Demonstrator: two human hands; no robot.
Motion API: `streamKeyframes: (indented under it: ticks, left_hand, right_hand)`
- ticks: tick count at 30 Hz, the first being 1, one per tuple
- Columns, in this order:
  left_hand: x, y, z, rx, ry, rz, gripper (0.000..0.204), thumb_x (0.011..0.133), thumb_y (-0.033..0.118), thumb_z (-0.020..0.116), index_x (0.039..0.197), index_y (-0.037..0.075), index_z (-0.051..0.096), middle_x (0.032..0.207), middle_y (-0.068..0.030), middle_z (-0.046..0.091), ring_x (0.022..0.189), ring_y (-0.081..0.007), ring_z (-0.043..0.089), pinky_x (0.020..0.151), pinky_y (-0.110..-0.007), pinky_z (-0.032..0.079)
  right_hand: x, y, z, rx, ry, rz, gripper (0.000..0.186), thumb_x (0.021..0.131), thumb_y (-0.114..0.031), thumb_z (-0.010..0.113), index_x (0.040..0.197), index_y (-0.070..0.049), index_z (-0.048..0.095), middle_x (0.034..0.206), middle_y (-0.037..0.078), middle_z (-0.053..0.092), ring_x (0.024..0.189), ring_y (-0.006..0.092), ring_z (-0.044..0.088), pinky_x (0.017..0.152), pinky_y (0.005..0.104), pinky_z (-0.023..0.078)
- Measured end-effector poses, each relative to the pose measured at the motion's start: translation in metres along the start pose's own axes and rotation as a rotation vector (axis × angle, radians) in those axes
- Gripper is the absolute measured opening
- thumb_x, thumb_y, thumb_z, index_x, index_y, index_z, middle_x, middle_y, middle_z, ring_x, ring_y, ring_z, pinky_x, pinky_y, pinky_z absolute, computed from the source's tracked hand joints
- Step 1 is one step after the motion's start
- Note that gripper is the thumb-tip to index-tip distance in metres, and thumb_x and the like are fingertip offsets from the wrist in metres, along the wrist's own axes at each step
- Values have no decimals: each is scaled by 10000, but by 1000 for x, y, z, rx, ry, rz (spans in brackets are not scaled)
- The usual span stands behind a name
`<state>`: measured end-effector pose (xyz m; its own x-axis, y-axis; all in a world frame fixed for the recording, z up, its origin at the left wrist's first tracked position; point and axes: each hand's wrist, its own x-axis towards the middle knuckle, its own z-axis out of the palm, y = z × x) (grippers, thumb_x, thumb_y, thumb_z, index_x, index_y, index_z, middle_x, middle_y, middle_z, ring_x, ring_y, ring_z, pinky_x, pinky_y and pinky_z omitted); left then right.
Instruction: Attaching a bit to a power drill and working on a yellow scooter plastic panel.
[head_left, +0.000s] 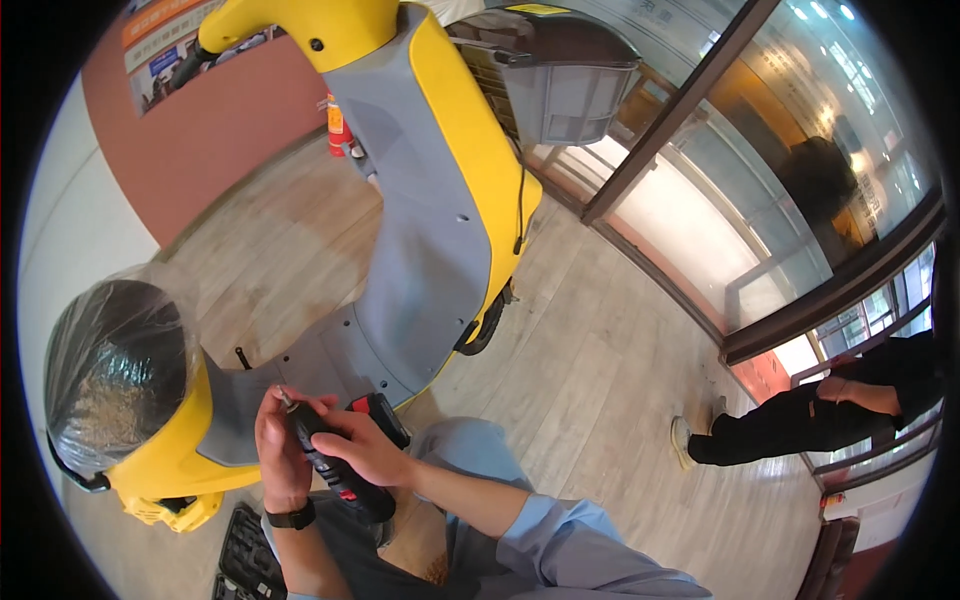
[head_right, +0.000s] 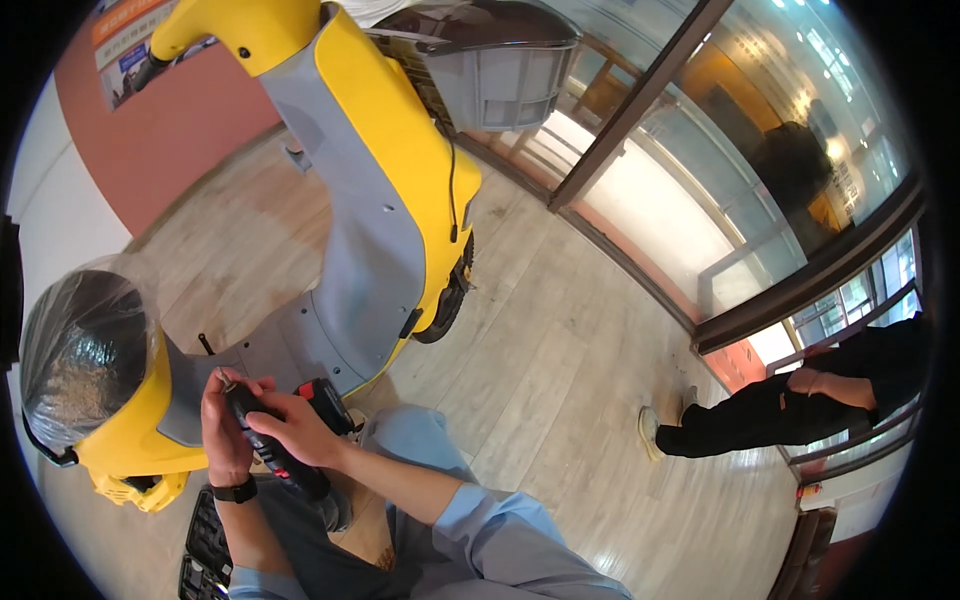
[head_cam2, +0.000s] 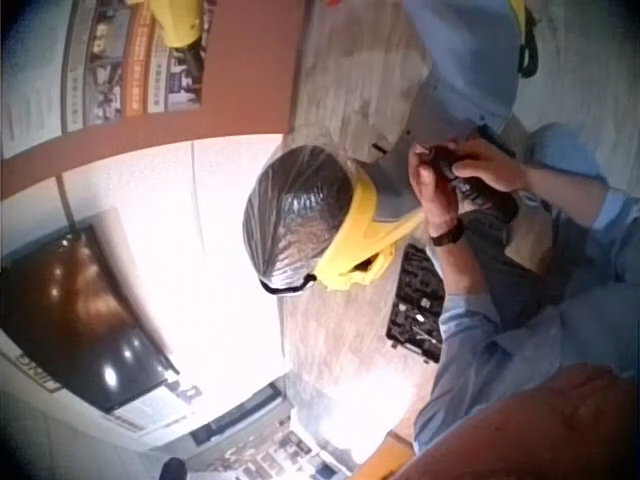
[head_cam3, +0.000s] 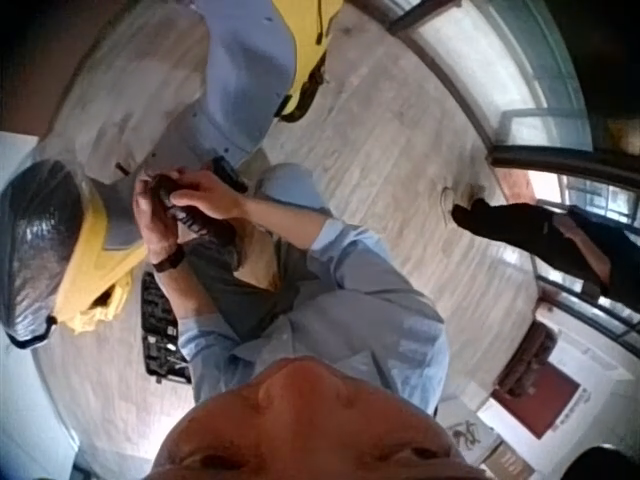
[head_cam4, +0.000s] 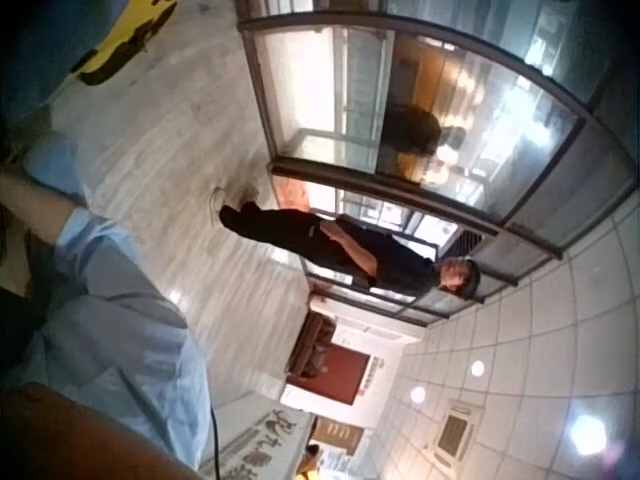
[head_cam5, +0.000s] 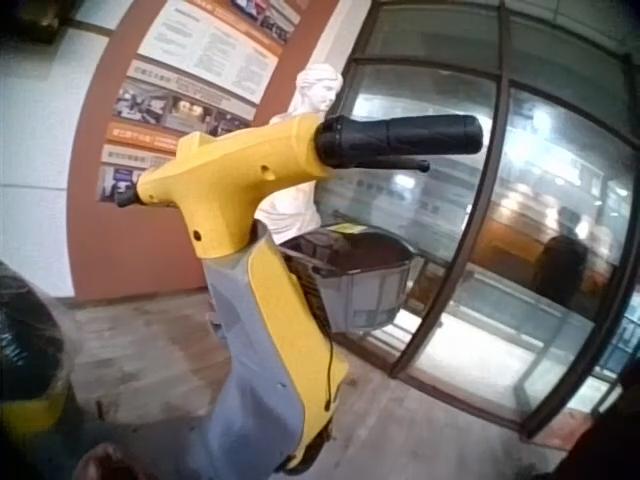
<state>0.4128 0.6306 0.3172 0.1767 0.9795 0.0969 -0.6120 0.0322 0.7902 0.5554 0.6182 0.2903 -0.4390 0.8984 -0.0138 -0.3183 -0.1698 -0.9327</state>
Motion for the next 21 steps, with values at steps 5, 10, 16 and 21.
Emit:
streamKeyframes:
  ticks: [5, 10, 16, 21]
  left_hand:
    - [-2, -2, -6, 86, 56, -65, 505, 828, 409, 786, 1075, 42, 543, 946, -139, 687, 1049, -315, 662, 920, -391, 522]
    - [0, 4, -3, 23, -77, -82, 468, 859, 412, 753, 1064, 56, 530, 947, -126, 683, 1064, -308, 664, 958, -427, 520]
    - [-2, 1, 1, 114, 59, -68, 439, 871, 388, 725, 1065, 36, 550, 993, -167, 688, 1067, -320, 661, 965, -424, 508]
    - [-4, 2, -2, 56, 112, -144, 396, 885, 299, 744, 1100, -16, 637, 1036, -143, 700, 1097, -330, 656, 965, -429, 519]
  right_hand:
    - [-2, -2, 3, 65, 20, -30, 212, 969, -206, 599, 1032, -5, 626, 862, -8, 592, 811, 63, 524, 726, 257, 444]
    - [-5, -1, 0, 270, -89, -16, 214, 972, -193, 597, 1088, -17, 627, 923, -14, 601, 849, 58, 537, 749, 261, 459]
    - [-2, 1, -1, 61, 12, -15, 231, 975, -177, 591, 1135, -19, 644, 971, -1, 627, 890, 64, 555, 768, 252, 467]
    - [-4, -6, -1, 0, 50, -9, 245, 967, -217, 595, 1087, -10, 648, 885, -9, 616, 812, 60, 551, 711, 255, 463]
